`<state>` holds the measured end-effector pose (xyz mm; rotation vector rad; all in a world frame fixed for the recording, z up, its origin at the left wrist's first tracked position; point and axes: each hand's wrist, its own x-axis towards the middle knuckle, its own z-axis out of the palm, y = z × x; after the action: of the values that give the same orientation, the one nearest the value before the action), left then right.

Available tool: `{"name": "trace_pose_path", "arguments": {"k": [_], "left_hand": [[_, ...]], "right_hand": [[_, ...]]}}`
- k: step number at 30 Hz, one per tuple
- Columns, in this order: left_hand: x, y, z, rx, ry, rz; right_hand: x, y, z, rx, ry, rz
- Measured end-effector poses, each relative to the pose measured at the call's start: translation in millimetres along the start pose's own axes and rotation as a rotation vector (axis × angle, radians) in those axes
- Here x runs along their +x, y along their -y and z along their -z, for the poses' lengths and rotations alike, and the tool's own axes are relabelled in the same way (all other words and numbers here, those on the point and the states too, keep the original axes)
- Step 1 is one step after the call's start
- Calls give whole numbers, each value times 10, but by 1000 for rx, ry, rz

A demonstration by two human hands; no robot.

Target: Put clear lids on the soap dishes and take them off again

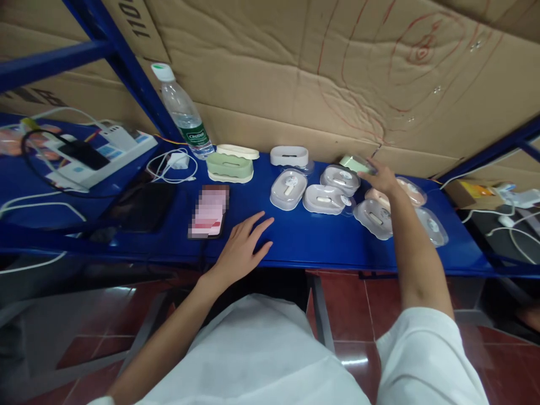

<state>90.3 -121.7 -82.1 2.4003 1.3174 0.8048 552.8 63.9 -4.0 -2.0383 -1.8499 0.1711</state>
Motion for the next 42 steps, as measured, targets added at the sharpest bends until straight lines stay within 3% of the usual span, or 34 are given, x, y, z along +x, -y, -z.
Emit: {"name": "trace_pose_path", "arguments": {"k": [7, 10, 15, 18, 23, 27, 33, 38, 42], "left_hand": [[568, -140, -44, 144, 27, -50], [686, -85, -59, 207, 38, -26], [622, 22, -13, 180, -11, 10], [589, 38, 42, 115, -69, 55], [591, 11, 75, -10, -88, 150], [593, -12, 45, -19, -99, 171], [625, -61, 18, 70, -122, 202], [607, -94, 59, 102, -117, 216], [502, -58, 143, 29, -92, 222]], "right_hand": [[-200, 83, -61, 1, -32, 95], [-599, 236, -89, 13, -89, 237], [-1489, 548, -312, -11, 4, 438], [-1714, 754, -463, -62, -38, 511], [-1642, 1094, -595, -62, -26, 676], [-1625, 1201, -675, -101, 10, 754], [-1640, 989, -730, -152, -99, 644], [-1521, 823, -668, -87, -92, 628], [-1451, 736, -652, -78, -113, 534]]}}
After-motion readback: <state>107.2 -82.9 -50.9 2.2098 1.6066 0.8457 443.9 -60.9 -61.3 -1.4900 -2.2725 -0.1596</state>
